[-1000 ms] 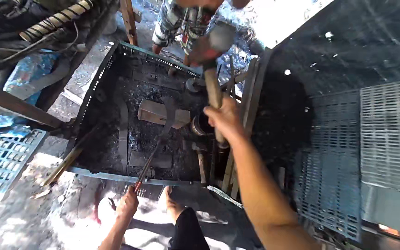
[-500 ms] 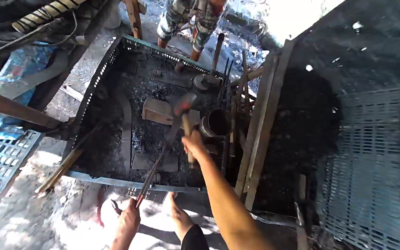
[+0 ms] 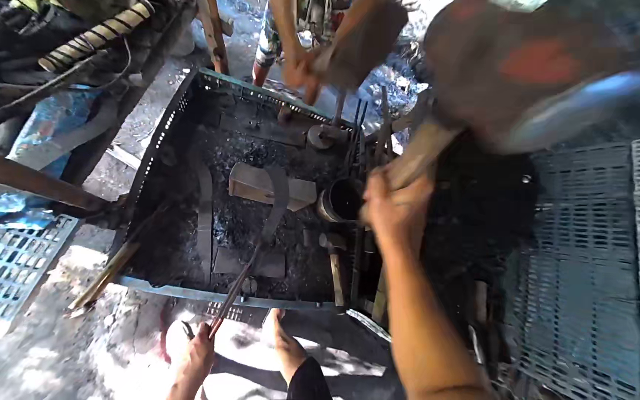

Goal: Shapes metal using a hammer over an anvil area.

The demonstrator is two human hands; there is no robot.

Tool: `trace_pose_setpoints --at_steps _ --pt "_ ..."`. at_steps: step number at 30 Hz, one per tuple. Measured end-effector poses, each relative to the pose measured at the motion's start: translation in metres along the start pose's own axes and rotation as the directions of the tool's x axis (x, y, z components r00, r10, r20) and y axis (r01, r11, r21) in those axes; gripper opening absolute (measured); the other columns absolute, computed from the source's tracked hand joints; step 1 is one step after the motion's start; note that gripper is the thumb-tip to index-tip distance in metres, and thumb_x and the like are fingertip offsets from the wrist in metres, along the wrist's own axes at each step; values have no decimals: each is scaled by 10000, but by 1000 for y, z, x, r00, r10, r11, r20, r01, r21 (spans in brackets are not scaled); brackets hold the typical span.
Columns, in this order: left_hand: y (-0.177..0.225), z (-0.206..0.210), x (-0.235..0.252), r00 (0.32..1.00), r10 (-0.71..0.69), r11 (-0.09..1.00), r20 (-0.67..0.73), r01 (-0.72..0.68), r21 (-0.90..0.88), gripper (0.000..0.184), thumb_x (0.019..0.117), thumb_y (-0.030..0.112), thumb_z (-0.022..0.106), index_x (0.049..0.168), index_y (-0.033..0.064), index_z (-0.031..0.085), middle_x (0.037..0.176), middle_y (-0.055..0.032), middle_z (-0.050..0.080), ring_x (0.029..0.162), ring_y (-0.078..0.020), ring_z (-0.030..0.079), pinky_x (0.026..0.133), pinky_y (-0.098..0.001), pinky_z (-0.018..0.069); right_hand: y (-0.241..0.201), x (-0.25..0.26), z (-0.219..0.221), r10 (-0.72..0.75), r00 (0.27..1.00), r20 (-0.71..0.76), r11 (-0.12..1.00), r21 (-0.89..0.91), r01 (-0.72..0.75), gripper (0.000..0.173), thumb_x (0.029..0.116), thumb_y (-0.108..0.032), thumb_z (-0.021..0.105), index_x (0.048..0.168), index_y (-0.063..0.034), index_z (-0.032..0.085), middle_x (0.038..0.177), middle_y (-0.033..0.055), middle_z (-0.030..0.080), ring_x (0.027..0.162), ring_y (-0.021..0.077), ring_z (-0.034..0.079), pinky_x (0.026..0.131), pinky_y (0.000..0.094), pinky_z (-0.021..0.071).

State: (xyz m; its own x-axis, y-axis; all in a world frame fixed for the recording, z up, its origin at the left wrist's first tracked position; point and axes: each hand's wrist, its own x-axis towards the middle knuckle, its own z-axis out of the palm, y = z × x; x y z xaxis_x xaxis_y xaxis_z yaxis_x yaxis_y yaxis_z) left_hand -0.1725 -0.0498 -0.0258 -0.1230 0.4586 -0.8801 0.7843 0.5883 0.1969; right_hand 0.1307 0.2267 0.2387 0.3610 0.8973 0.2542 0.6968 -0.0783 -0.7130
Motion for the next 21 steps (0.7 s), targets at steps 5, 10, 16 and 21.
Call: trace_pose_setpoints --at_steps 5,10,16,21 --pt "1 4 -11 1000 -9 1000 -1 9 -6 344 1076 326 468 1335 132 587 1132 -243 719 1032 -445 717 850 -652 562 91 -70 132 534 662 525 838 -229 -495 416 909 -136 675 1270 18 535 829 135 623 602 215 626 549 396 559" --pt "-16 -3 -14 999 45 999 -17 -45 12 378 1084 335 448 1348 101 583 1180 -244 709 1098 -439 701 903 -652 553 -33 -7 -6 250 842 478 955 22 -296 376 893 -139 717 1230 -38 585 760 107 665 587 222 660 577 405 598" --pt "-20 -11 -5 998 63 998 24 -63 -1 355 1073 300 479 1341 95 590 1212 -236 699 1137 -433 686 930 -644 546 -95 21 -87 -174 981 89 973 -138 185 442 941 -358 696 1224 -44 568 817 78 663 601 197 664 559 437 597" --pt "-22 -4 6 999 26 1000 36 -25 -11 338 1061 323 495 1312 130 613 1150 -232 721 1060 -445 710 863 -669 554 19 -49 62 29 993 115 986 -167 -10 416 901 -164 720 1196 108 610 903 190 699 774 260 697 750 458 594"
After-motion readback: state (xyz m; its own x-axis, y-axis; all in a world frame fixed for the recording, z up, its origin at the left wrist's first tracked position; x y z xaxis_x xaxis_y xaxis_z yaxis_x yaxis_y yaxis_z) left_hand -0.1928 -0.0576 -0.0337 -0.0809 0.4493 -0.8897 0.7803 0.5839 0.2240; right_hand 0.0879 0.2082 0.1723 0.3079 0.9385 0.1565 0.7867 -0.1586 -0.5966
